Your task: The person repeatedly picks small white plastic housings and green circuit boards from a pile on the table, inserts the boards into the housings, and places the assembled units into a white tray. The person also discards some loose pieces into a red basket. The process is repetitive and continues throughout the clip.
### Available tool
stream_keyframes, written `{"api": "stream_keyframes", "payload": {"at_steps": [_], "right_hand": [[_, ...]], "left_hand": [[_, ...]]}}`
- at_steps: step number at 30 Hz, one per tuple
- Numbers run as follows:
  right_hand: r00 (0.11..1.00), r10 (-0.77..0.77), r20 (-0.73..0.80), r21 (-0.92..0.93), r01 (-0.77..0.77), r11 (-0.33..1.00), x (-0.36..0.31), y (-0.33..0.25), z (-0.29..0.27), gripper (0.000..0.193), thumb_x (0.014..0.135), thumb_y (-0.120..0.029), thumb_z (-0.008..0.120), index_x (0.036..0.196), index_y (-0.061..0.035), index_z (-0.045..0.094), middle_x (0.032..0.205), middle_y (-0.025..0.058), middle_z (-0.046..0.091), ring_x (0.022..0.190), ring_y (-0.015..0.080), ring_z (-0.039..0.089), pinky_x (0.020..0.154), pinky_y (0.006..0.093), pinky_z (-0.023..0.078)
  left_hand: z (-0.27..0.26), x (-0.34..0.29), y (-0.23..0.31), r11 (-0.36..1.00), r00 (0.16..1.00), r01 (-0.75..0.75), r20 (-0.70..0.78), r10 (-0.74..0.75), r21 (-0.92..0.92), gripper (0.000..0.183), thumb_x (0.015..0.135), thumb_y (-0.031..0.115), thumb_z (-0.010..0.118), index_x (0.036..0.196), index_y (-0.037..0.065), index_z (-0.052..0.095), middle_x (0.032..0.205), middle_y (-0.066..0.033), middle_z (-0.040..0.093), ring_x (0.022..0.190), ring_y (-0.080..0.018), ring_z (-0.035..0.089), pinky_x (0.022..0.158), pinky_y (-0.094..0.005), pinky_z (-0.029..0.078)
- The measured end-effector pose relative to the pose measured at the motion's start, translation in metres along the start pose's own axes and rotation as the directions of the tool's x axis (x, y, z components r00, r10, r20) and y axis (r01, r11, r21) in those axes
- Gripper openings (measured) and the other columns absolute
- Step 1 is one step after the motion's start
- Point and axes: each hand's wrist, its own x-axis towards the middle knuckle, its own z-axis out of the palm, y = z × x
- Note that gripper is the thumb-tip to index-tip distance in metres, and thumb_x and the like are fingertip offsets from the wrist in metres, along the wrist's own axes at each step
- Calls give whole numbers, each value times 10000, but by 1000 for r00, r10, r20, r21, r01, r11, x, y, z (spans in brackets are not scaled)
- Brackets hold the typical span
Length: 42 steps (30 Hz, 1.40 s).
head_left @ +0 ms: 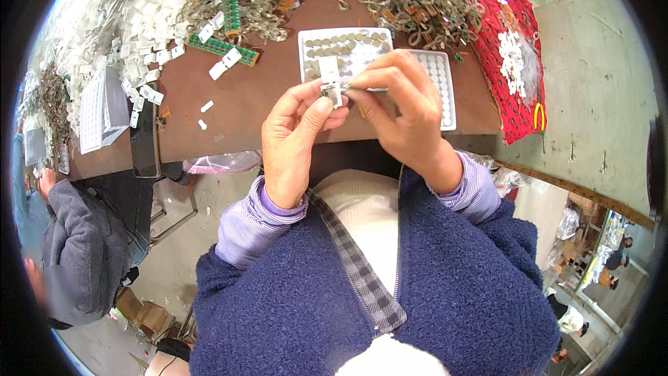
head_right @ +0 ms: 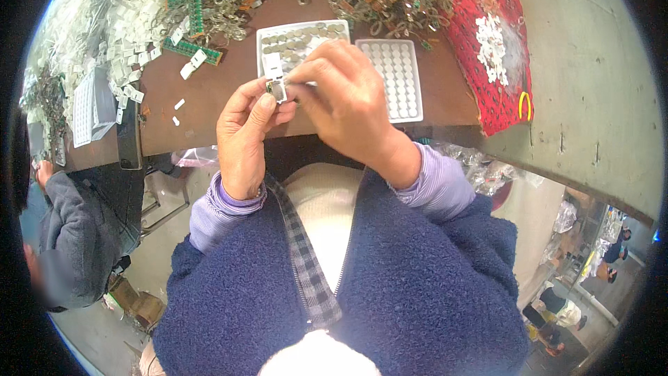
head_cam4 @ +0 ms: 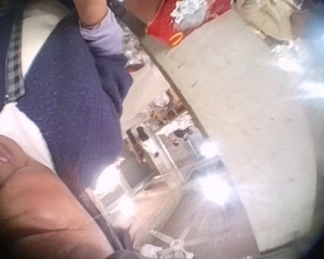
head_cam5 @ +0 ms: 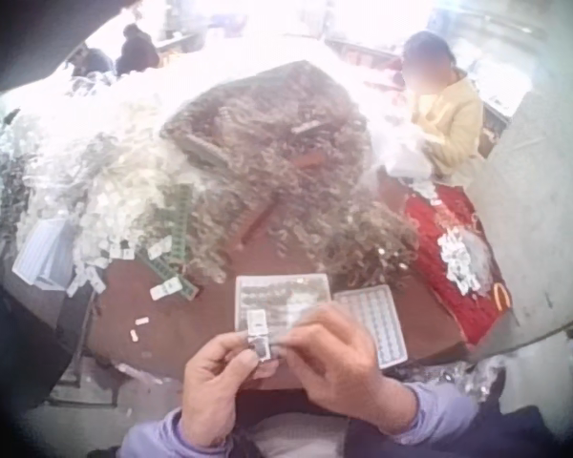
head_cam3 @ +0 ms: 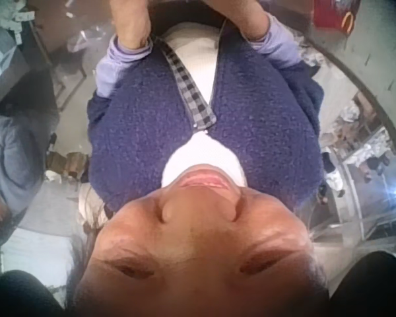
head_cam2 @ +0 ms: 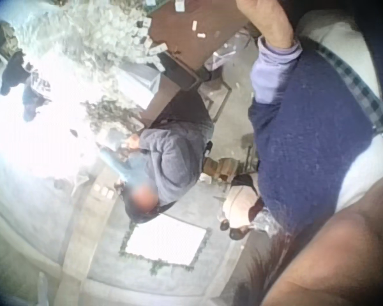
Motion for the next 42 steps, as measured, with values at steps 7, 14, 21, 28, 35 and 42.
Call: {"api": "stream_keyframes", "payload": {"at_steps": [7,14,21,28,35,42], "right_hand": [[999,-41,-26,26,42,999,-22,-8,-15,197,823,11,786,1005,-42,736,892,96,666,812,297,649,700,402,522],[990,-135,-30,16,136,991,-22,-12,-14,312,799,9,810,1106,-37,771,886,101,689,768,286,659,689,390,531],[996,70,-59,-74,-74,994,6,23,27,193,860,33,775,1042,-30,766,917,121,676,863,336,674,755,438,532],[999,32,-6,-18,-32,999,9,17,33,203,799,52,783,949,-37,678,904,120,657,893,365,645,782,467,523],[999,-27,-37,173,33,984,-6,-11,7,189,825,26,796,954,-45,678,891,121,670,815,314,653,723,416,538],[994,108,18,271,-109,956,-26,-12,-25,221,885,33,785,1097,-28,761,891,106,710,845,273,711,751,366,567]], "left_hand": [[19,-10,-12,983,989,-111,111,95,144,371,1026,29,753,1381,-19,657,1220,-112,770,1088,-151,734,943,-311,613],[16,-8,-5,996,985,-28,175,12,90,309,1048,56,728,1345,-8,672,1138,-93,780,988,-139,750,805,-283,627],[-21,2,10,996,996,86,0,-86,7,231,1103,139,628,1287,11,687,997,-57,754,840,-102,702,654,-251,578],[-19,2,10,998,998,8,-58,-5,59,241,1074,111,701,1297,19,687,1034,-43,768,883,-92,712,644,-225,563],[-2,-8,9,981,997,-6,72,-8,194,303,1004,115,804,1281,37,708,1022,9,745,861,-31,663,612,-181,508],[20,-14,4,936,992,-92,111,58,341,235,1038,126,762,1246,28,715,988,8,739,801,-24,630,576,-172,460]]}}
